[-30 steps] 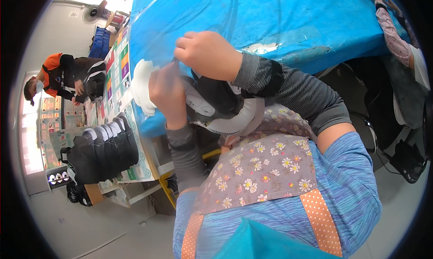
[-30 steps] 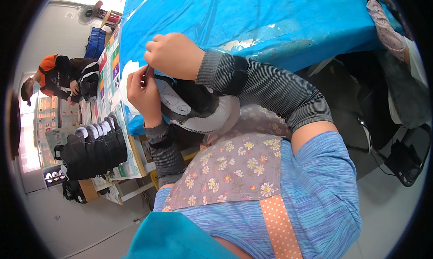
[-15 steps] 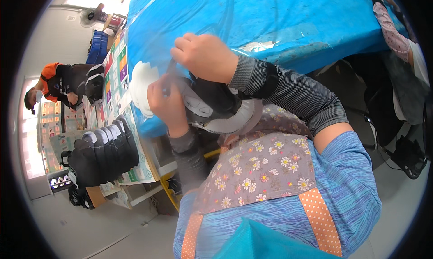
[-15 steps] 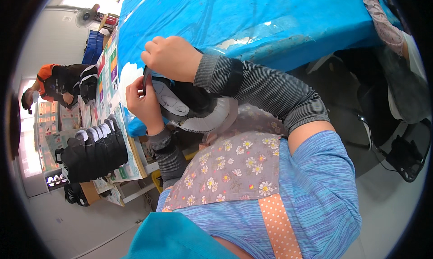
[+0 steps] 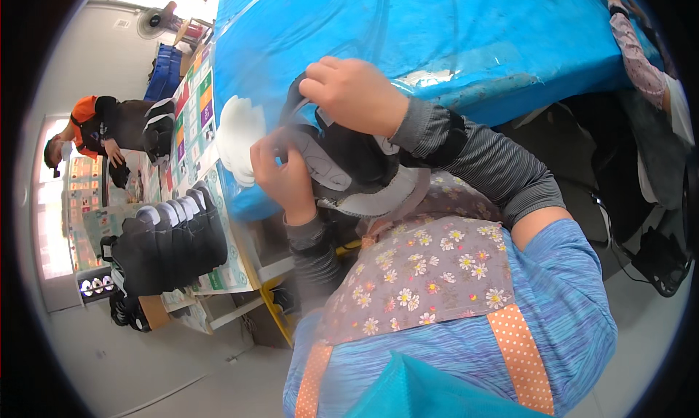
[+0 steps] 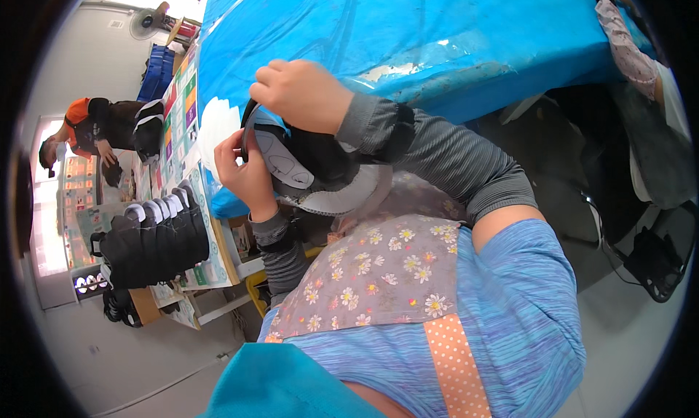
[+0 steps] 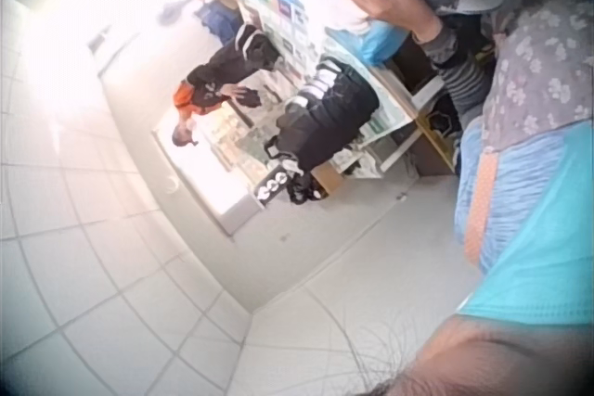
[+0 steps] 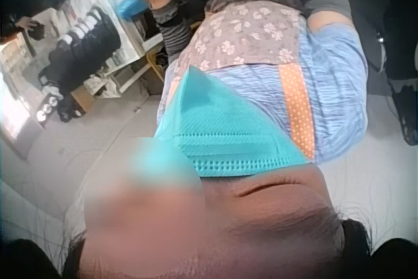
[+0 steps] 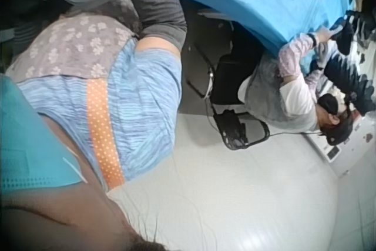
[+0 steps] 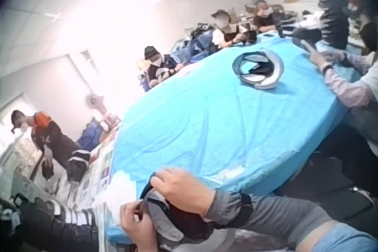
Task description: The person picks up a black shoe component and inserts a white reinforcement piece into it, then presses the edges with their fingers to secure the two parts together.
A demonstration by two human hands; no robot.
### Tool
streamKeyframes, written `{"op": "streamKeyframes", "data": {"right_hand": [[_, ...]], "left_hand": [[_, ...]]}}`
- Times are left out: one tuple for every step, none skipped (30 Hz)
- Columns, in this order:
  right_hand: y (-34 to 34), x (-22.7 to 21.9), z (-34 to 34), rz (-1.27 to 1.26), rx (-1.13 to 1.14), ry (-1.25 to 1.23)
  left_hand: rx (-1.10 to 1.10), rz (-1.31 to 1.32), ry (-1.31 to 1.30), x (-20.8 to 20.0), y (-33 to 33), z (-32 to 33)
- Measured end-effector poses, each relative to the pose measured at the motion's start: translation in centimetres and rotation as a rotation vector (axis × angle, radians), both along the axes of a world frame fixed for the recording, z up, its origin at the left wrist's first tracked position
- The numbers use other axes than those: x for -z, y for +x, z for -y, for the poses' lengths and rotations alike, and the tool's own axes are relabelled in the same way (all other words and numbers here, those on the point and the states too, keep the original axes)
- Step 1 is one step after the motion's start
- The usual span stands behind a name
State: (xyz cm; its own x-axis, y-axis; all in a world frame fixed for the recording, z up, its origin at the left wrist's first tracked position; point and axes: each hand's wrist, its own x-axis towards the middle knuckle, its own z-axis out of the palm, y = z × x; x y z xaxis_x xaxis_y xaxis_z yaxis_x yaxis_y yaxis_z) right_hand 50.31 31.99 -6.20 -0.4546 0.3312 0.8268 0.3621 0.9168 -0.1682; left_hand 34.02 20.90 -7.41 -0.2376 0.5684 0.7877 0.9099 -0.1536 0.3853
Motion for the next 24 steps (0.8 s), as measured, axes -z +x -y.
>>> {"op": "streamKeyframes", "data": {"right_hand": [[0.4, 0.1, 0.0, -0.047, -0.006, 0.007], [0.9, 0.2, 0.0, -0.090, -0.007, 0.014], [1.2, 0.3, -0.1, -0.086, -0.013, 0.015], [1.4, 0.5, -0.2, -0.081, 0.001, -0.002], [1.5, 0.5, -0.2, -0.079, 0.021, -0.022], [1.4, 0.5, -0.2, -0.078, 0.021, -0.022], [1.3, 0.6, -0.1, -0.085, 0.016, -0.039], [1.3, 0.6, -0.2, -0.092, 0.010, -0.053], [1.4, 0.8, -0.2, -0.092, 0.011, -0.050], [1.5, 1.0, -0.2, -0.082, 0.019, -0.061], [1.4, 1.1, -0.1, -0.068, 0.016, -0.072], [1.5, 1.2, -0.1, -0.063, 0.007, -0.067], [1.7, 1.3, 0.0, -0.113, -0.012, -0.097], [2.0, 1.4, 0.0, -0.168, -0.025, -0.126], [2.2, 1.6, -0.1, -0.168, -0.029, -0.122], [2.4, 1.7, -0.1, -0.209, -0.059, -0.137], [2.5, 1.9, -0.1, -0.249, -0.084, -0.155], [2.5, 1.9, -0.1, -0.250, -0.082, -0.153], [2.5, 2.0, 0.0, -0.238, -0.082, -0.176], [2.6, 2.0, -0.1, -0.225, -0.080, -0.199], [2.6, 2.1, -0.1, -0.224, -0.078, -0.198], [2.7, 2.1, -0.1, -0.228, -0.096, -0.216], [2.7, 2.0, -0.3, -0.231, -0.118, -0.233], [2.8, 1.9, -0.3, -0.228, -0.120, -0.230]], "left_hand": [[-0.011, 0.000, 0.002, 0.0, -0.2, 0.2], [0.005, 0.008, 0.009, 0.1, -0.2, 0.1], [0.022, 0.016, 0.016, 0.2, -0.2, 0.0], [0.016, 0.021, 0.018, 0.3, -0.2, 0.0], [0.033, 0.023, 0.014, 0.2, -0.2, 0.0], [0.051, 0.025, 0.009, 0.2, -0.2, 0.0], [0.052, 0.026, 0.010, 0.2, -0.2, 0.1], [0.044, 0.023, 0.011, 0.2, -0.3, 0.0], [0.037, 0.020, 0.013, 0.2, -0.2, 0.0], [0.038, 0.020, 0.016, 0.2, -0.3, -0.1], [0.027, 0.003, 0.018, 0.4, -0.5, 0.0], [0.015, -0.014, 0.019, 0.4, -0.6, 0.1], [0.005, -0.010, 0.024, 0.4, -0.5, 0.2], [0.024, 0.046, 0.011, 0.3, -0.1, 0.1], [0.043, 0.101, -0.002, 0.1, 0.2, 0.0], [0.040, 0.101, 0.003, 0.1, 0.3, 0.0], [0.036, 0.095, -0.008, 0.0, 0.4, 0.1], [0.033, 0.089, -0.020, 0.0, 0.5, 0.1], [0.035, 0.089, -0.018, 0.0, 0.5, 0.1], [0.032, 0.080, -0.016, 0.0, 0.5, 0.2], [0.029, 0.070, -0.015, 0.0, 0.4, 0.2], [0.032, 0.072, -0.013, 0.0, 0.4, 0.2], [0.043, 0.053, -0.009, 0.1, 0.2, 0.2], [0.054, 0.035, -0.004, 0.1, 0.2, 0.2]]}}
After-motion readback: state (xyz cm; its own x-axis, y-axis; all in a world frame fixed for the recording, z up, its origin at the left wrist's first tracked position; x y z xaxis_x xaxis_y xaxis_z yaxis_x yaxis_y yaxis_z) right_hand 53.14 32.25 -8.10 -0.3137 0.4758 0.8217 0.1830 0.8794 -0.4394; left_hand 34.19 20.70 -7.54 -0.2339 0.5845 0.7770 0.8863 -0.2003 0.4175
